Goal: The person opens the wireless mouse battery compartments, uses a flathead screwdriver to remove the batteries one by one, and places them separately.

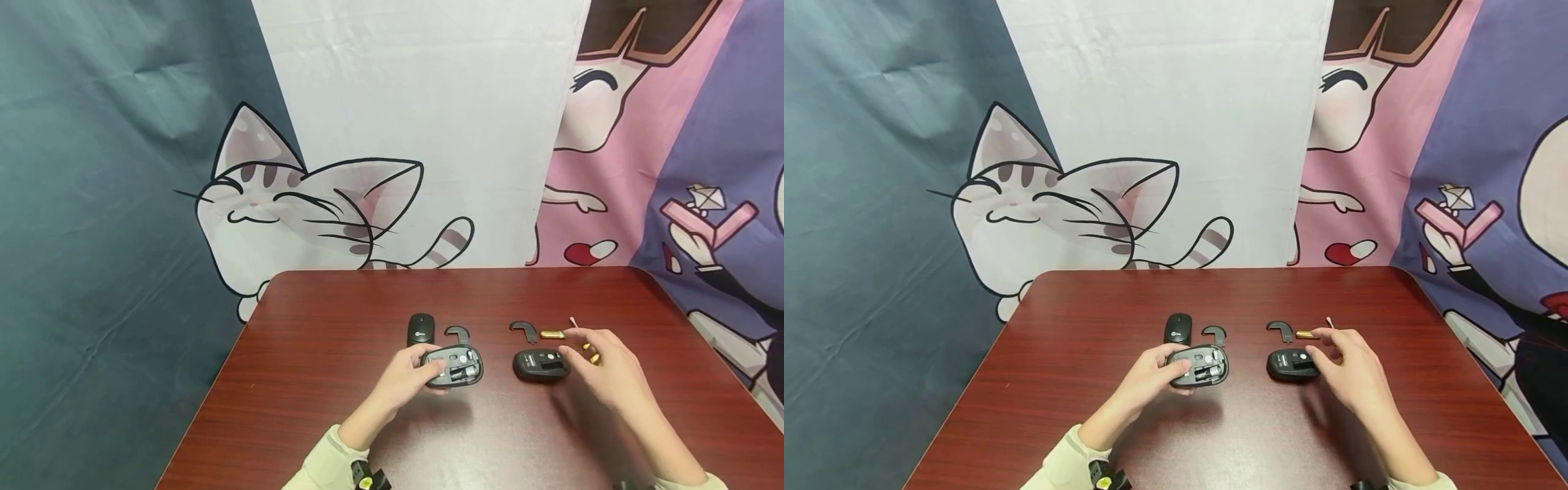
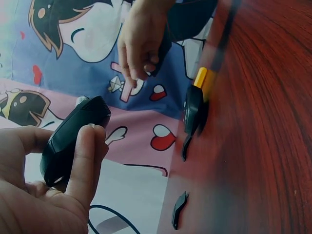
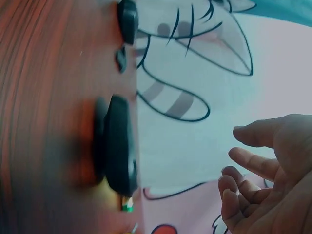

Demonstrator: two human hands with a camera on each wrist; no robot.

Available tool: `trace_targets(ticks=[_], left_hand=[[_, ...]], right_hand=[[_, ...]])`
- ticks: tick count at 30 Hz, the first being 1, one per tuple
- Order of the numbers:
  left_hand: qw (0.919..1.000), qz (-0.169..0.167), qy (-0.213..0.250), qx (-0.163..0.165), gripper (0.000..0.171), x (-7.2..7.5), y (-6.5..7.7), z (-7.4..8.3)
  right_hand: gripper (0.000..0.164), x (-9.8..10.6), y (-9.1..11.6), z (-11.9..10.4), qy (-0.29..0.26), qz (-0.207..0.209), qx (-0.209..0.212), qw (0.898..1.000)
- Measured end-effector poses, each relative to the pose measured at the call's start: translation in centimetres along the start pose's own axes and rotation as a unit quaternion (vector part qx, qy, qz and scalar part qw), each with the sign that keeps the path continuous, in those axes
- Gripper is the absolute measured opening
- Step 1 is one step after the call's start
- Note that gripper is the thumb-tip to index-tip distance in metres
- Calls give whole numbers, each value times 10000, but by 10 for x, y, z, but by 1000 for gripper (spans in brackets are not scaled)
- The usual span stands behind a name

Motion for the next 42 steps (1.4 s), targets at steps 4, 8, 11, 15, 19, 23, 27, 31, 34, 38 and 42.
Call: trace_targets(ticks=[4,8,11,15,19,23,27,31,34,38,42], left_hand=[[10000,5,46,35,37,0,1,-1],[10000,-2,47,16,36,0,1,-4],[10000,-4,25,-9,35,0,1,-5],[10000,3,-8,-29,35,0,1,-4],[10000,-26,7,-40,36,-1,1,-3],[9999,-70,8,-83,37,-1,2,-2],[9999,-67,-16,-84,38,-2,2,0],[9999,-69,-41,-102,37,-2,2,1],[9999,-92,-34,-107,37,-2,2,1],[9999,-87,-35,-82,37,-3,2,1],[9999,-57,-29,-93,36,-4,3,3]], right_hand=[[28,1,4,-15,-160,-54,56,9998],[29,1,7,-29,-329,-155,141,9992],[32,2,11,-38,-439,-70,301,9986],[34,0,16,-49,-619,-12,500,9968],[34,-2,17,-57,-698,-101,620,9956],[33,-5,17,-63,-741,-215,683,9947],[34,-7,19,-71,-884,-284,874,9918],[37,-12,20,-78,-886,-268,1044,9902],[38,-16,22,-83,-863,-253,1147,9893],[39,-20,25,-88,-944,-323,1217,9875],[39,-23,26,-93,-1046,-350,1257,9859]])
Point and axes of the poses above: each hand's wrist, its own y-axis away from the middle knuckle, its own x-axis out of the back of the hand, z = x × y, the point moved 4 cm from there along -y, towards the middle knuckle, and after that the axes turned 3 degrees about -x, right-handed, at the moved point
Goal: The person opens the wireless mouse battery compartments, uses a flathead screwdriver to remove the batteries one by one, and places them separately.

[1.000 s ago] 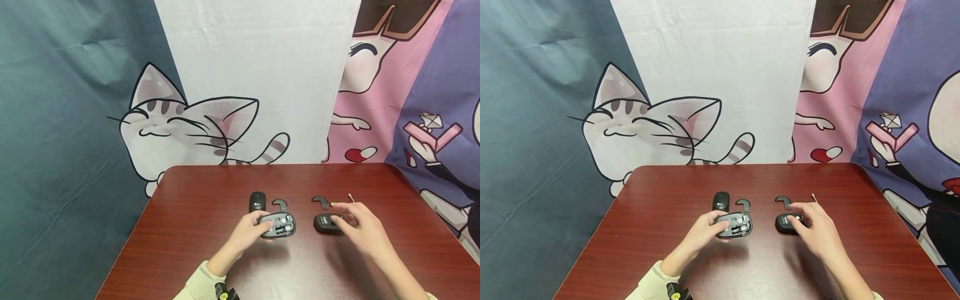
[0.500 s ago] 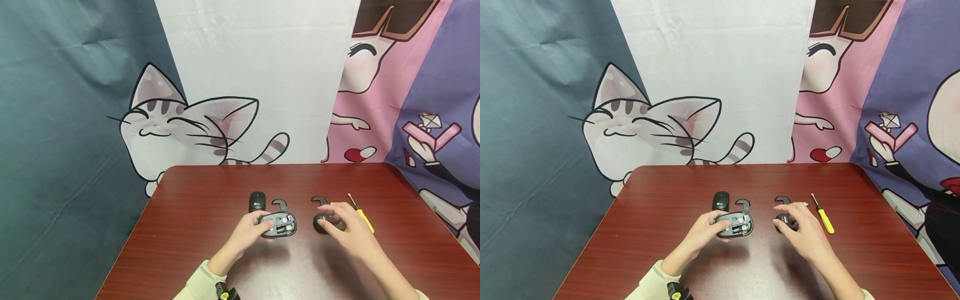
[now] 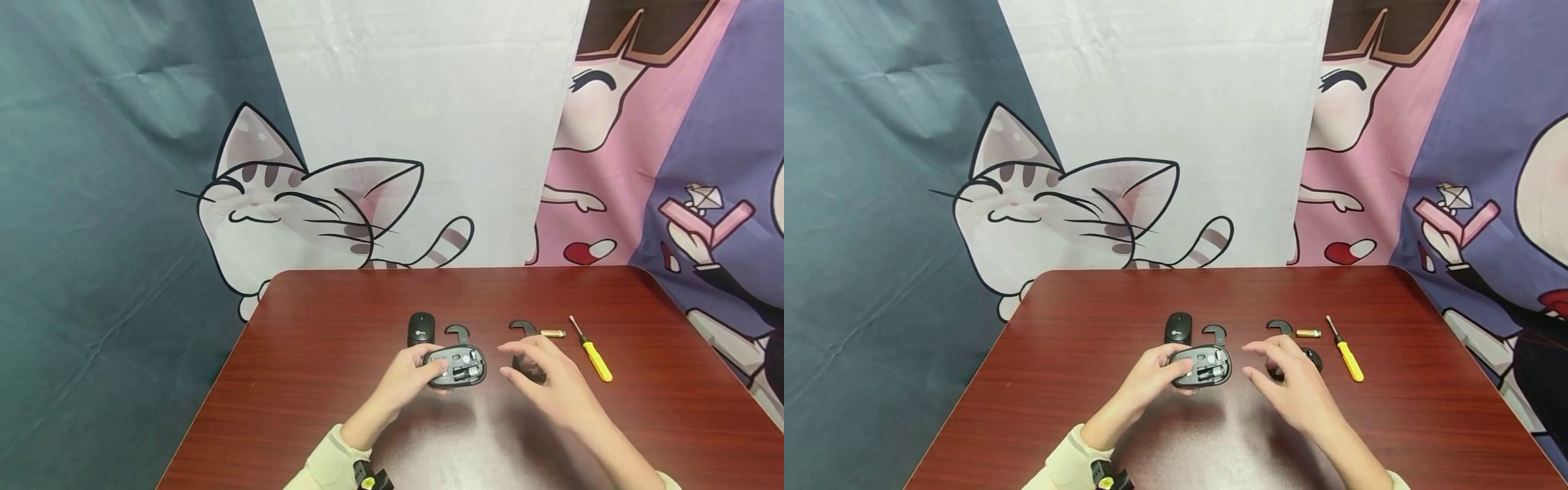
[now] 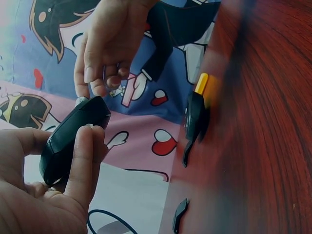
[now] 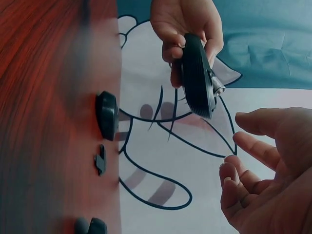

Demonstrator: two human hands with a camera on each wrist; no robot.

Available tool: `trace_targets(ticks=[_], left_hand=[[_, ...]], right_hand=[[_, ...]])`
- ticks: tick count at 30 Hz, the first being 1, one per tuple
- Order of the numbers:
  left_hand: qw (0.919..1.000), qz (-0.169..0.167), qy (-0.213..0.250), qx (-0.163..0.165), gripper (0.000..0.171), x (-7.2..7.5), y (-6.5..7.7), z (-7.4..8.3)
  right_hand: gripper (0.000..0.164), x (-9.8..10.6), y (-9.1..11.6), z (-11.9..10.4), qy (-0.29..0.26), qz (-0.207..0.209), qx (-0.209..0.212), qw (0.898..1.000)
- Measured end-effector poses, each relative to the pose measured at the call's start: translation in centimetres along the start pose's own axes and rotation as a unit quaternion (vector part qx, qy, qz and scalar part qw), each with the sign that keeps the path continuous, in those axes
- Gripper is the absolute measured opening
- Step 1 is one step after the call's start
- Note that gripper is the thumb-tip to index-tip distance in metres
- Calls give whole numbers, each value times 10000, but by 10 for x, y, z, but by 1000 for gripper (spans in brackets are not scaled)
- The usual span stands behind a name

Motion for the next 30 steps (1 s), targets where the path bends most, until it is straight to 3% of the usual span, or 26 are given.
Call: trace_targets(ticks=[11,21,30], left_hand=[[10000,-4,80,-11,36,-2,-1,-2],[10000,2,-46,20,37,-1,0,-1],[10000,-69,-26,-12,37,0,-2,-4]], right_hand=[[40,-9,3,-11,-230,3,321,9992],[40,-18,6,-13,-223,-133,231,9994],[40,-24,5,-15,-259,-59,454,9986]])
Point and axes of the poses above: each hand's wrist, its own y-axis away from the middle knuckle, its own x-axis out of the back of the hand, z = x × y, the point moved 4 cm from there along -y, towards the middle knuckle, and after that the axes turned 3 degrees about -x, right-handed, at the moved point
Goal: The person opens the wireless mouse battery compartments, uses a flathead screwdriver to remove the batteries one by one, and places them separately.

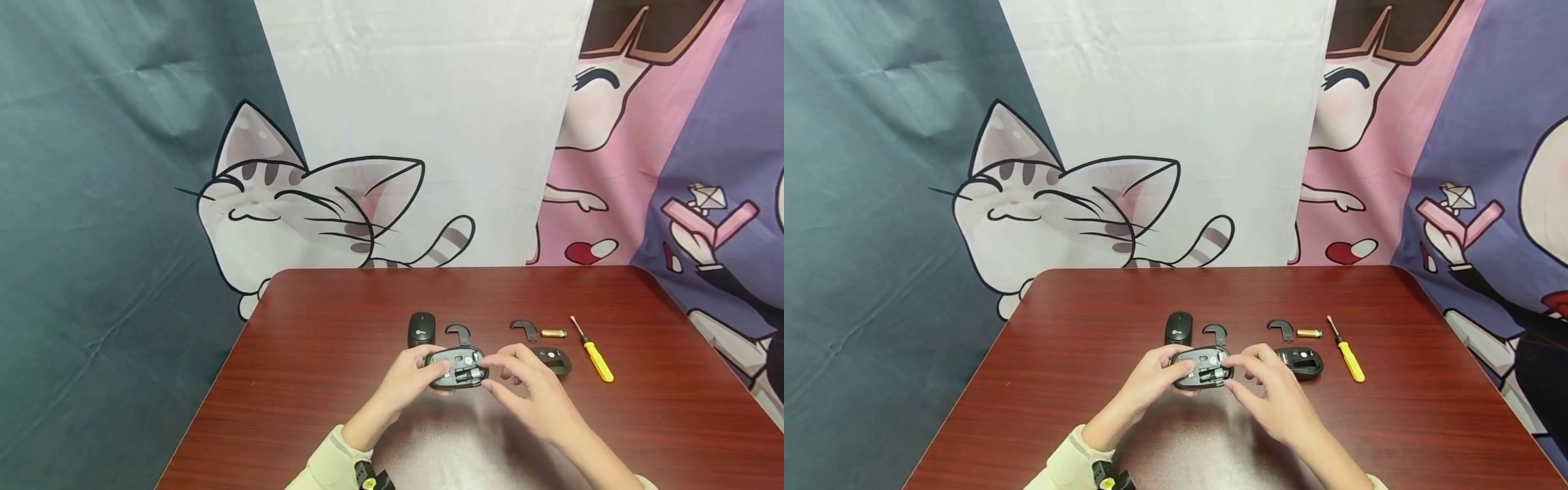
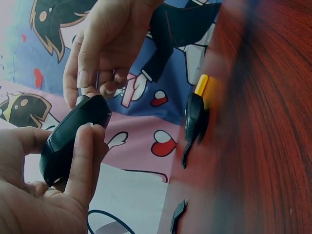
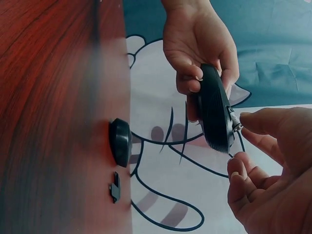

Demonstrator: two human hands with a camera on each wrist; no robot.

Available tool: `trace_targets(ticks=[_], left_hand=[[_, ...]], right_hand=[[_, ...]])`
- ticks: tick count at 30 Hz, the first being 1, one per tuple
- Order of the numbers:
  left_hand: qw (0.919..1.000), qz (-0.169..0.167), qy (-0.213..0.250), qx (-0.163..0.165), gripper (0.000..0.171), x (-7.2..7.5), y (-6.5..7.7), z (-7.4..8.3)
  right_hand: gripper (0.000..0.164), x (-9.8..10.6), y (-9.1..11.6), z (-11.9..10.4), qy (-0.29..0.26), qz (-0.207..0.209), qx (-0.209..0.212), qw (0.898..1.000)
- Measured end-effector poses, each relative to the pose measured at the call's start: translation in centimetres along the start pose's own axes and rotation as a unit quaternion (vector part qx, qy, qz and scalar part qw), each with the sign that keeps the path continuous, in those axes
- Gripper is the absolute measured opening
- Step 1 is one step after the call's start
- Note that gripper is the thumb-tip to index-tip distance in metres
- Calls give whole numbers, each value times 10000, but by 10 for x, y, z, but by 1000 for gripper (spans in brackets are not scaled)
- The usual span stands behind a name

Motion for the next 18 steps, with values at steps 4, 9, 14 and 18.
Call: trace_targets(ticks=[4,9,14,18], left_hand=[[10000,2,90,4,37,-1,0,0],[9999,53,125,81,36,-3,1,0],[9999,-8,123,73,37,-3,1,0],[9999,-61,119,52,36,-3,0,-2]], right_hand=[[39,-2,0,0,0,-8,76,10000],[38,-5,1,0,-11,7,122,9999],[38,-8,2,2,51,53,180,9998],[37,-9,2,2,143,86,221,9996]])
Point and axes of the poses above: each hand's wrist, its own y-axis away from the middle knuckle, its own x-axis out of the back of the hand, z = x × y, the point moved 4 cm from there along -y, towards the middle knuckle, and after that the axes turned 3 degrees about -x, right-handed, at the moved point
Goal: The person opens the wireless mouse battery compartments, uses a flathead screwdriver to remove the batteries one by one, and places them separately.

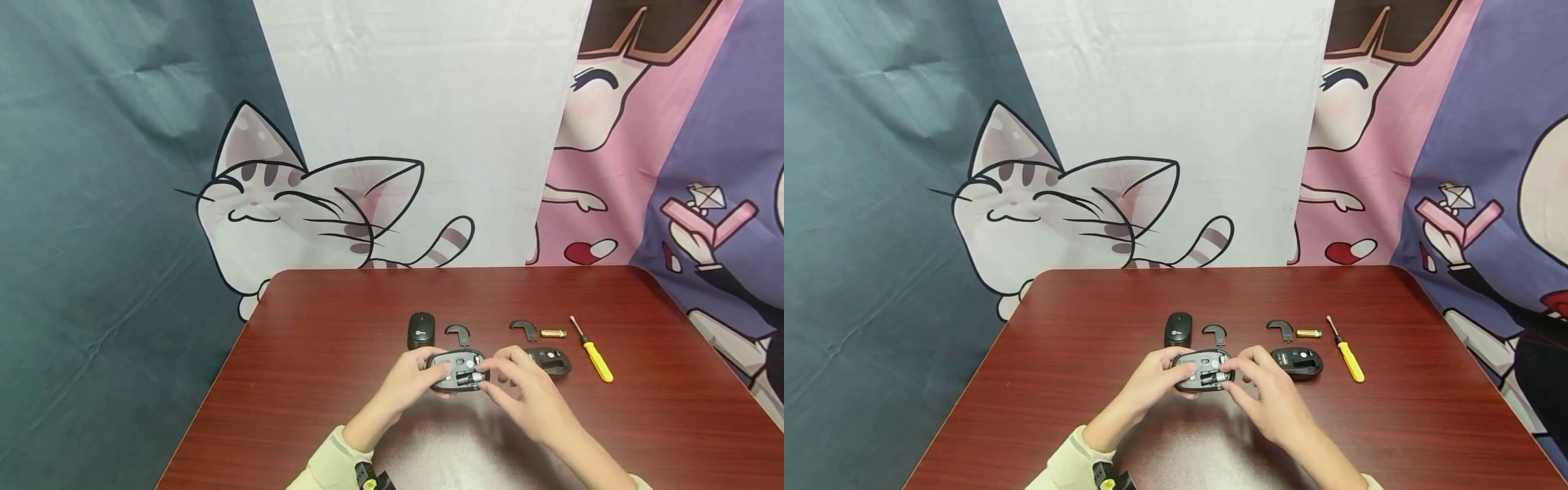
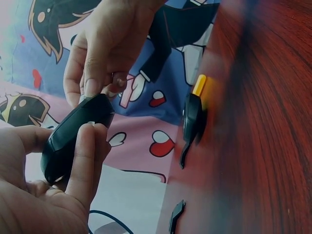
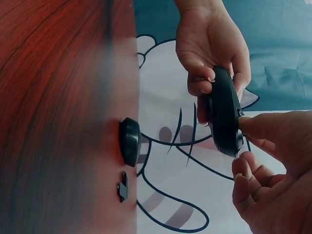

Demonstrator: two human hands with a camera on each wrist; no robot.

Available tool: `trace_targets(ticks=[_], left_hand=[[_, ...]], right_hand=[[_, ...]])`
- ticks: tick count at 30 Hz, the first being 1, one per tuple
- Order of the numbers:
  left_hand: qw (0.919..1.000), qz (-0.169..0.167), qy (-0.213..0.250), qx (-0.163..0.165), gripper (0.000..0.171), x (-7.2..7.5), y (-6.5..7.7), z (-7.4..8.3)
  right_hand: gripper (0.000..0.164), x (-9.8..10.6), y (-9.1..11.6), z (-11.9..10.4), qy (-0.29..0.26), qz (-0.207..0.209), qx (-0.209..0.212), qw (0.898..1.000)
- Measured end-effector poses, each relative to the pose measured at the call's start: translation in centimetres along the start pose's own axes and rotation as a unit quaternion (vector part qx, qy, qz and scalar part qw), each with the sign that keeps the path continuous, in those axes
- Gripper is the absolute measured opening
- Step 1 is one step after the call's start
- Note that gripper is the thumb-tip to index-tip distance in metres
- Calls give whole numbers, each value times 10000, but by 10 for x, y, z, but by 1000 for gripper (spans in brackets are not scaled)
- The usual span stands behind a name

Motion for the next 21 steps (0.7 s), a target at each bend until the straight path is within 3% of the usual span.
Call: trace_targets(ticks=[11,21], left_hand=[[10000,37,-50,77,35,0,-2,-3],[9997,125,-159,170,35,4,-6,-3]], right_hand=[[34,1,-2,-1,289,7,304,9991],[36,11,-6,5,185,79,237,9995]])
Point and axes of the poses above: each hand's wrist, its own y-axis away from the middle knuckle, its own x-axis out of the back of the hand, z = x × y, the point moved 4 cm from there along -y, towards the middle knuckle, and after that the axes turned 3 degrees about -x, right-handed, at the moved point
